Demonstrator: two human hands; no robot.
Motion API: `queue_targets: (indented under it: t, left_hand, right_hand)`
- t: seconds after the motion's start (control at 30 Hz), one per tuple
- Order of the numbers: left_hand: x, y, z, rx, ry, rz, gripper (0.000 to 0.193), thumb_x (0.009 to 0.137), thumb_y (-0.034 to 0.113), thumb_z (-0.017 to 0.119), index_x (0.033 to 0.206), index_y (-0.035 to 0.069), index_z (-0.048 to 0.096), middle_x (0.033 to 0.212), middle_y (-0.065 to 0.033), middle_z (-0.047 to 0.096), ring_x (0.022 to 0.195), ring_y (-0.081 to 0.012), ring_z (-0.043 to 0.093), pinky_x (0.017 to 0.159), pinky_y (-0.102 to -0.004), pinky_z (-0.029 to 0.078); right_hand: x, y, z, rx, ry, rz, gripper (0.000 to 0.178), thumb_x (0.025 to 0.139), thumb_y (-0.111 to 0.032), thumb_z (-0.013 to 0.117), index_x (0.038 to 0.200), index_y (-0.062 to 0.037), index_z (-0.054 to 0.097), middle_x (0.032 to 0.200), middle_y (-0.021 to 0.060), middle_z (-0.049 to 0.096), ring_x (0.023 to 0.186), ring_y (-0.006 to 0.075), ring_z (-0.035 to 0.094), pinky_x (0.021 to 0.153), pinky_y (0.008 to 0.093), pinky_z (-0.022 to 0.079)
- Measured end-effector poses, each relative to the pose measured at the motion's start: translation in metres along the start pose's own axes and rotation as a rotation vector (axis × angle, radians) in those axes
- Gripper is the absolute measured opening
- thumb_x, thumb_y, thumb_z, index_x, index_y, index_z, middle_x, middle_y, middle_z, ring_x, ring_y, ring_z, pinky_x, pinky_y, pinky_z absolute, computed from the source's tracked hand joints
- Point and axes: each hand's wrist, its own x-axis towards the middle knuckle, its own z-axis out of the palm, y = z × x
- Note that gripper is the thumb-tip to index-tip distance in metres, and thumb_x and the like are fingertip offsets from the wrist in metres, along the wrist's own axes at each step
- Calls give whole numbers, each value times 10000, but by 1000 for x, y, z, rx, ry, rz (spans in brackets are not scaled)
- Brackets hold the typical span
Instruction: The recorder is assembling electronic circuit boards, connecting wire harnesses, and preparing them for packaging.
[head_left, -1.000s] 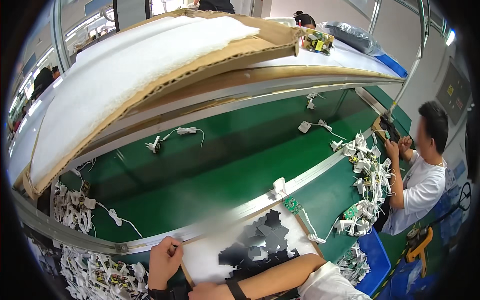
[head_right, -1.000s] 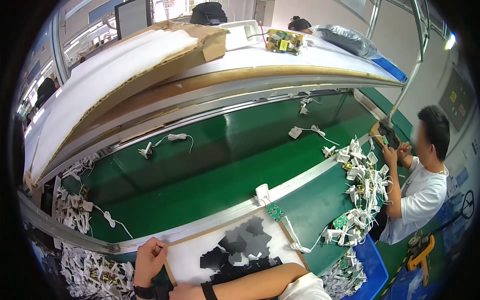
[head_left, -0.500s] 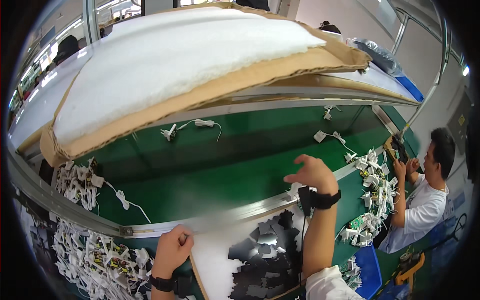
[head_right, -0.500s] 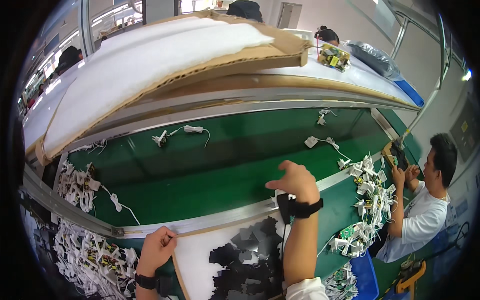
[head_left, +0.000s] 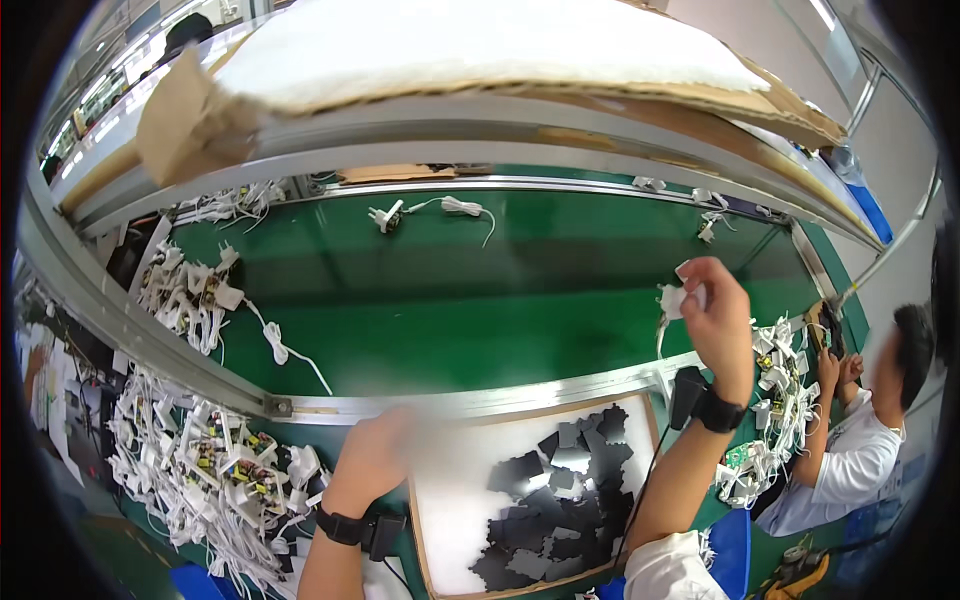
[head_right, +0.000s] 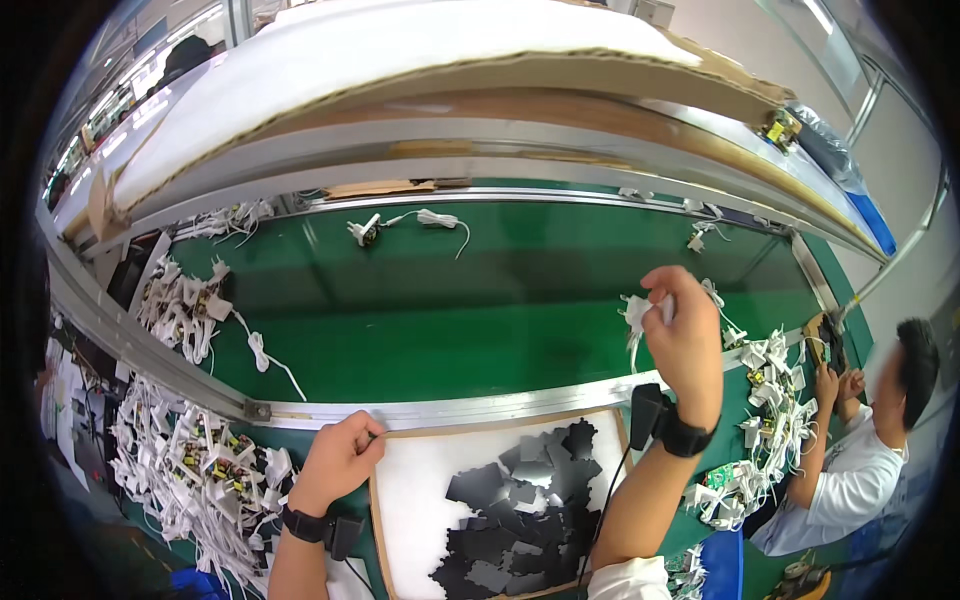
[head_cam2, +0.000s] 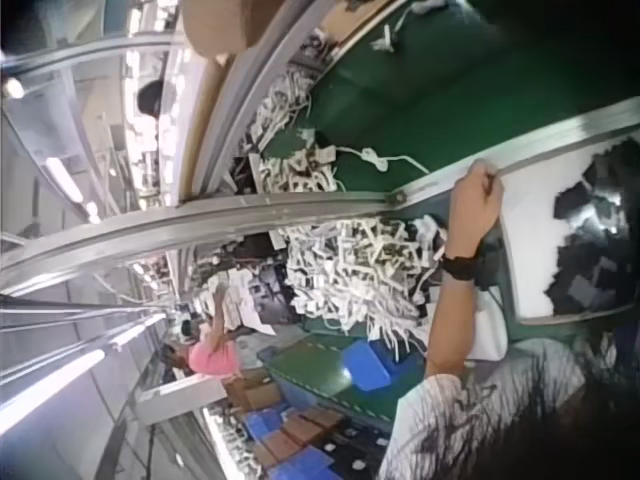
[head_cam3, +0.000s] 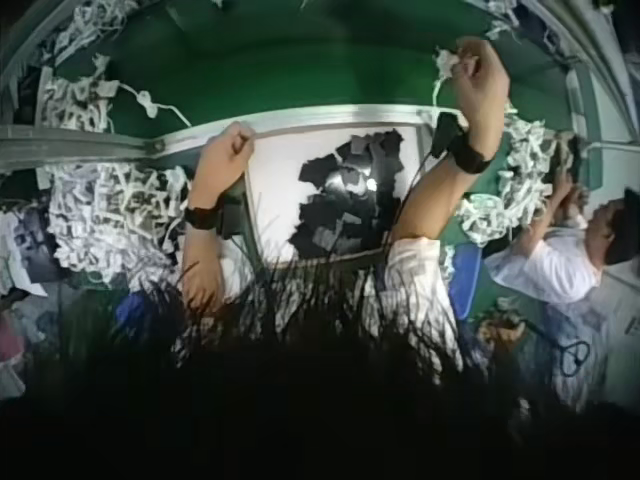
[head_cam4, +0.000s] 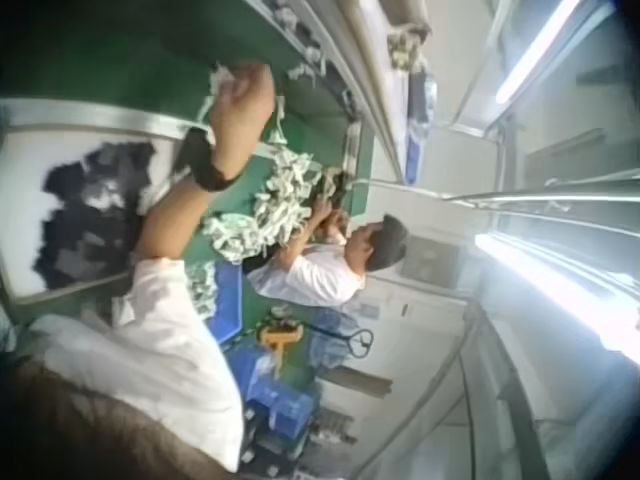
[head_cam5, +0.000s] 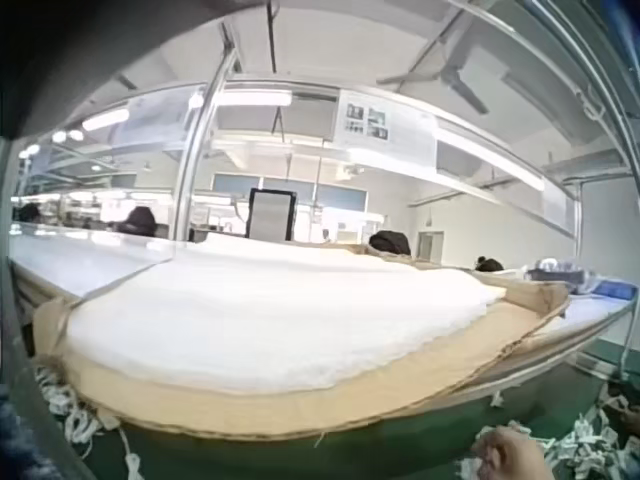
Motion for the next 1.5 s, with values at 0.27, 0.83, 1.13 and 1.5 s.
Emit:
queue_targets:
  t: [0.27, 0.83, 1.13, 1.5]
  left_hand:
    - [-5, -6, 5, -8, 120, 119, 75, 902, 39, 677, 973, 15, 670, 626, -29, 571, 532, -98, 520, 506, -281, 385]
    - [-18, 24, 21, -1015, -210, -439, 275, 1030, 194, 497, 1102, -12, 665, 1062, -92, 722, 1027, -181, 678, 868, -348, 538]
    - [-34, 46, 34, -152, -424, 161, 173, 873, 192, 703, 1010, 86, 713, 1083, -120, 702, 989, -314, 693, 882, -414, 541]
    - [-47, 73, 47, 110, -465, 243, 327, 784, 373, 870, 909, 116, 710, 1071, -103, 639, 1026, -357, 641, 923, -463, 506]
  right_hand:
    - [-40, -117, 63, 350, -513, -536, 472, 740, 143, 584, 1154, -65, 676, 1076, 127, 696, 1016, 359, 651, 898, 423, 541]
    - [-80, -157, 81, 579, -743, -727, 226, 842, -47, 681, 1055, -45, 608, 976, 133, 661, 965, 358, 661, 835, 442, 549]
    - [-60, -141, 56, 517, -600, -544, 288, 890, -101, 720, 1172, -55, 676, 1040, 121, 706, 900, 328, 695, 783, 404, 573]
    - [-56, -132, 56, 439, -528, -515, 239, 913, -150, 729, 1128, -66, 668, 961, 105, 706, 784, 296, 689, 686, 394, 549]
